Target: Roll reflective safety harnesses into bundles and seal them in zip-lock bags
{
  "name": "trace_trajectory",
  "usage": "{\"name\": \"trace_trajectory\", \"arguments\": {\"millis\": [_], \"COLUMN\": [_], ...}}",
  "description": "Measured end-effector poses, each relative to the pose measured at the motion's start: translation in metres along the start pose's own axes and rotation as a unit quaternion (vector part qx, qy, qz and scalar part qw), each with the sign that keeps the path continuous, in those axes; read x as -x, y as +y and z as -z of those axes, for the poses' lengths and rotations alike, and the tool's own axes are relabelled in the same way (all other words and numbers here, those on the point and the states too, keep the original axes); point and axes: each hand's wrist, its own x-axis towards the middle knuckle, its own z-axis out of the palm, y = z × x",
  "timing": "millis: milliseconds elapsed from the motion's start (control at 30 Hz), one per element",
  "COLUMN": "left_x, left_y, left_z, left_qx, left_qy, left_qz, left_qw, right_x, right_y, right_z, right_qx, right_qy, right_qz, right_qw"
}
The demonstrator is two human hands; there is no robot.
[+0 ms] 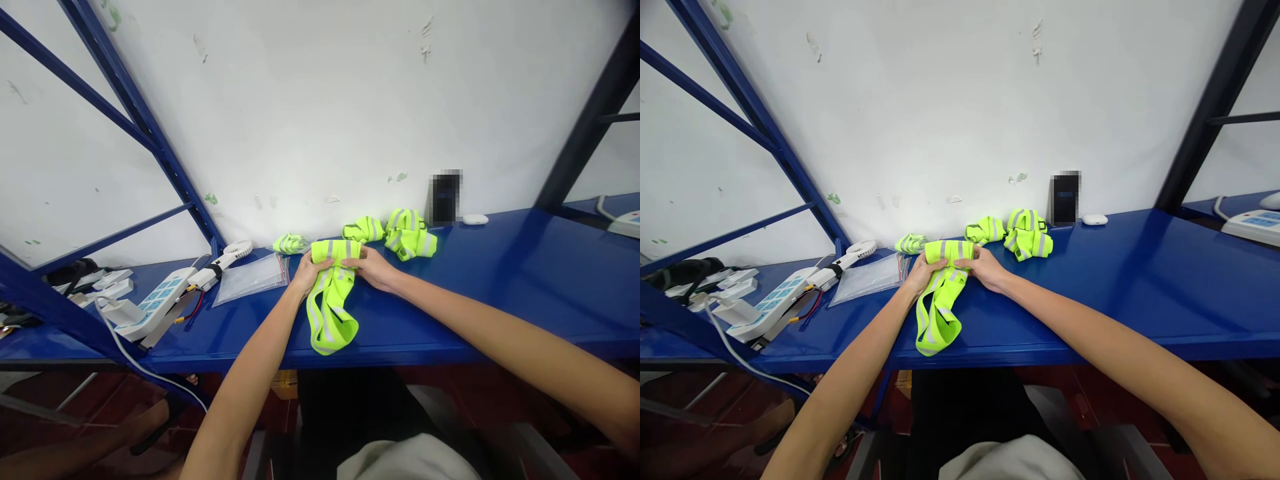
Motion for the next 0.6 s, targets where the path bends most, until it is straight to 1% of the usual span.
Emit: {"name": "trace_trajectory", "arguments": {"millis": [167, 267, 333, 433, 533, 600], "left_x": [0.005, 0.006, 0.005, 0.003, 0.0, -0.001], "left_y": [0.005, 0.006, 0.007, 0.006, 0.003, 0.001], "left_z": [-0.004, -0.006, -0.006, -0.005, -0.005, -0.003], "left_qx": [0.04, 0.056, 0.065, 0.069, 0.056, 0.048], "left_qy": [0.024, 0.03, 0.028, 0.007, -0.004, -0.003], "left_qz": [-0.036, -0.045, -0.049, -0.049, -0.039, -0.035], "left_qw": [0.998, 0.997, 0.996, 0.996, 0.998, 0.998], "right_x": [0.01, 0.014, 0.012, 0.007, 0.004, 0.004], "right_y": [-0.009, -0.01, -0.007, 0.0, 0.004, 0.002], "right_z": [-0.002, -0.002, -0.002, -0.002, -0.003, -0.003], "right_qx": [-0.003, -0.002, 0.008, 0.031, 0.033, 0.022], "right_qy": [-0.117, -0.153, -0.14, -0.084, -0.054, -0.035], "right_qz": [-0.076, -0.088, -0.064, -0.027, -0.019, -0.023], "right_qw": [0.99, 0.984, 0.988, 0.996, 0.998, 0.999]}}
